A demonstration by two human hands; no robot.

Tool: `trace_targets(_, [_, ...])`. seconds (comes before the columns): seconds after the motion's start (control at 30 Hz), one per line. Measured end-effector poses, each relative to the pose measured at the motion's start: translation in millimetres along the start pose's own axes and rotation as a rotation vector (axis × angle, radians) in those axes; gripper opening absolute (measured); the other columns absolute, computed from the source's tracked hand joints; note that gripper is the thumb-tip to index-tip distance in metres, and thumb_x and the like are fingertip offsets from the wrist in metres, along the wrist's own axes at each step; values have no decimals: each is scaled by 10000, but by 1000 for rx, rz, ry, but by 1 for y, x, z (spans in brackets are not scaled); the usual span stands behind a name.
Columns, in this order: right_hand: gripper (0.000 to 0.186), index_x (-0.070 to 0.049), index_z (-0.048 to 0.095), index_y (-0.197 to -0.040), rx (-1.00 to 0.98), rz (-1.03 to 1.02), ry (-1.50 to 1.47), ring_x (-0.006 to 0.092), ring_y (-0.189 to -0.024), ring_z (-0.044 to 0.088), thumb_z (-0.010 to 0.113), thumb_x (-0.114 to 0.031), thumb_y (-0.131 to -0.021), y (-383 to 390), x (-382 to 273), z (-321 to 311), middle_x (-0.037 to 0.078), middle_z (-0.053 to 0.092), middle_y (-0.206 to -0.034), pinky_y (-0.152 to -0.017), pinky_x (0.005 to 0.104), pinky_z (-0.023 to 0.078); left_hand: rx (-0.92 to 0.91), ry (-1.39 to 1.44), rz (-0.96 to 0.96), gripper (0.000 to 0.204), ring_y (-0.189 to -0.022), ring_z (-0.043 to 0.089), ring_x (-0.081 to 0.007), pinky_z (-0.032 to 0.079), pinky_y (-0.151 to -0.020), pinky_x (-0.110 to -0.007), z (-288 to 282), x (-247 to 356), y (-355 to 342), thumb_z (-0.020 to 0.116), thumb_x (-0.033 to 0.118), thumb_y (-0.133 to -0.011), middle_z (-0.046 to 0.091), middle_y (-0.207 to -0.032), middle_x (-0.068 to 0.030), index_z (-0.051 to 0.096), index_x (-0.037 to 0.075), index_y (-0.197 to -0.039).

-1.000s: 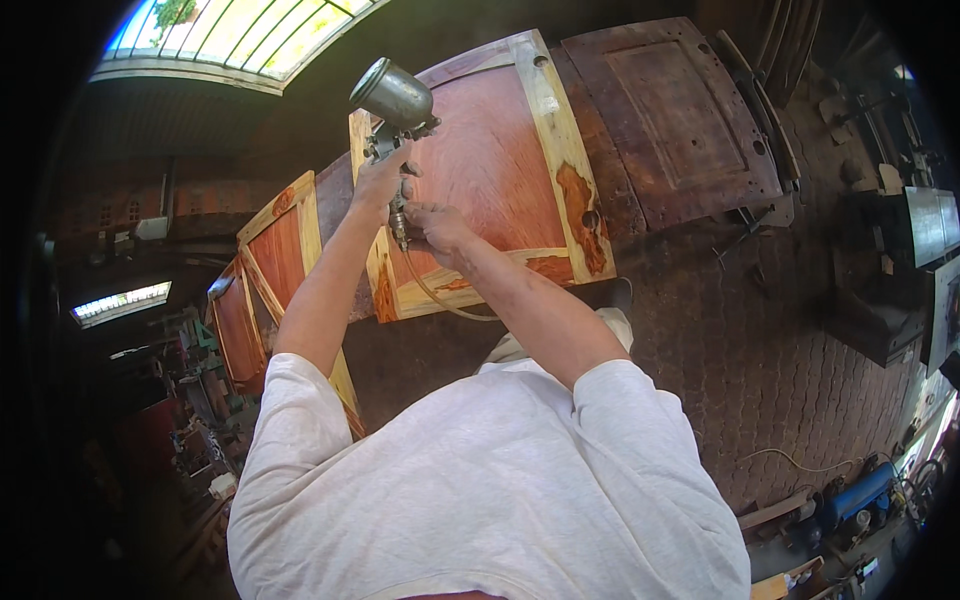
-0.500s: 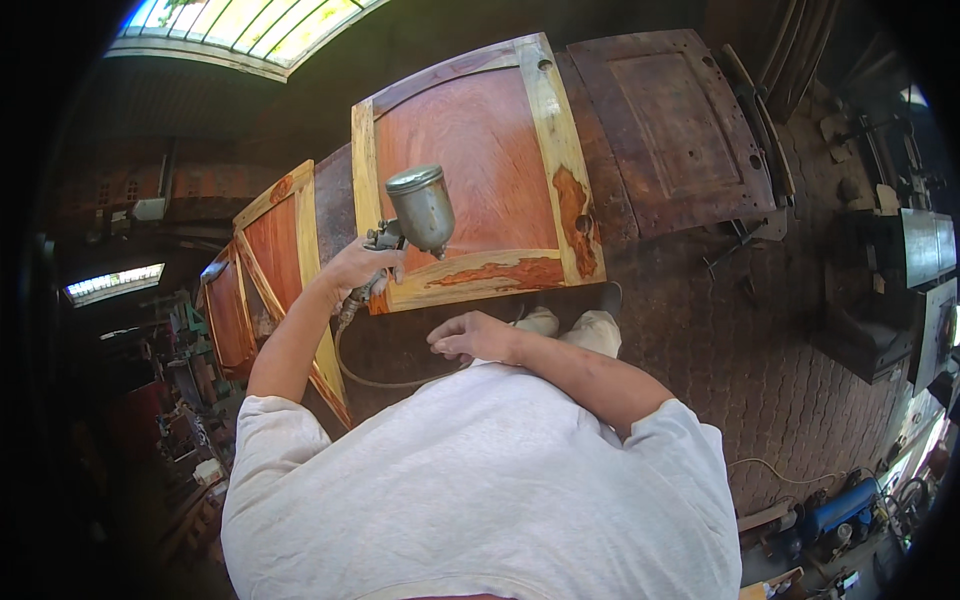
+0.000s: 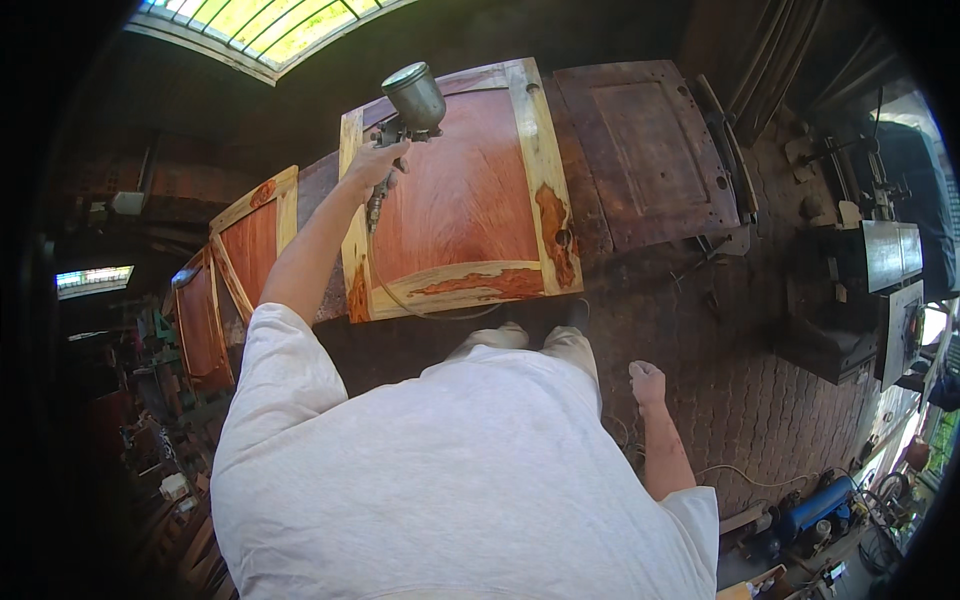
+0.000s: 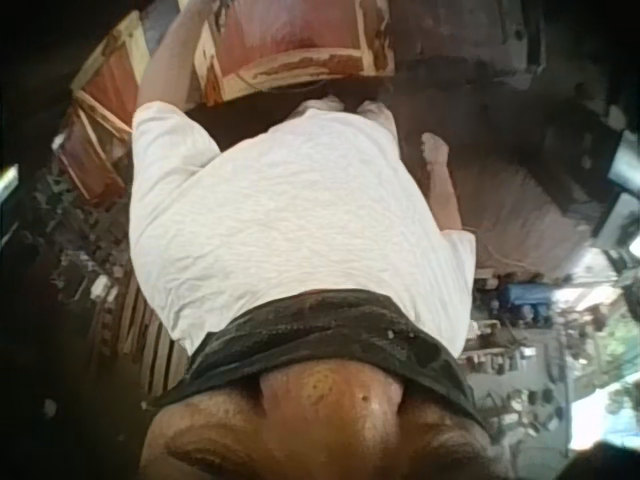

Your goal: Spraying a finish or varnish onto wooden door panels using a pneumatic spray gun.

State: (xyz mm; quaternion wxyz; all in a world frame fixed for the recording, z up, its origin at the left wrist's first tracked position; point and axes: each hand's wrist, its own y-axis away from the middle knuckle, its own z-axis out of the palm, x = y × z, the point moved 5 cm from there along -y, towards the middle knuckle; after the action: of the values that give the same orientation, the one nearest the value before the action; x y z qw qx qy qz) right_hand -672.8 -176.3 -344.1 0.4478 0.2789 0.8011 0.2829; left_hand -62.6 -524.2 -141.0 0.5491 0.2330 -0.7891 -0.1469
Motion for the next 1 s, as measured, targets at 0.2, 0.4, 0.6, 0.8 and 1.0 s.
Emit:
trace_targets(0.2, [280,-60,680,-1245,115,463,-537,115,-627,556,642,-230,-1026,23,97,21,-8,622,-832,-477,307,439,112,30,55,261,-456,536,-129,426,-420,-314,-8,6,-3,745,317,-943,675,-729,-64,695,62,-916])
trace_targets(0.4, [135,-72,683,-968,-255,31,-65,154,-609,570,642,-196,-999,7,190,70,12,597,-778,-484,339,456,6,-69,21,256,-473,545,-114,423,-443,-304,-22,-8,68,721,317,-939,675,-728,-47,694,64,-915])
trace_targets(0.6, [146,-76,732,-1021,-234,-67,9,131,-574,554,649,-195,-998,-21,157,73,-1,628,-807,-463,318,445,-143,-127,-162,157,-492,542,-95,422,-446,-276,-32,-24,151,728,231,-902,664,-728,-34,687,87,-950])
trace_targets(0.8, [275,-48,685,-1234,-85,426,-558,95,-599,551,644,-215,-1020,-28,72,58,-9,632,-834,-470,272,434,-332,-225,-266,157,-522,570,-113,444,-449,-273,-42,-34,163,728,226,-907,679,-744,-48,692,83,-961])
trace_targets(1.0, [319,-37,659,-1275,-40,392,-497,97,-637,563,642,-234,-1025,-21,38,39,4,631,-870,-492,269,449,-171,-201,-195,223,-474,548,-128,452,-435,-307,-41,-29,94,727,280,-943,684,-745,-65,695,60,-923])
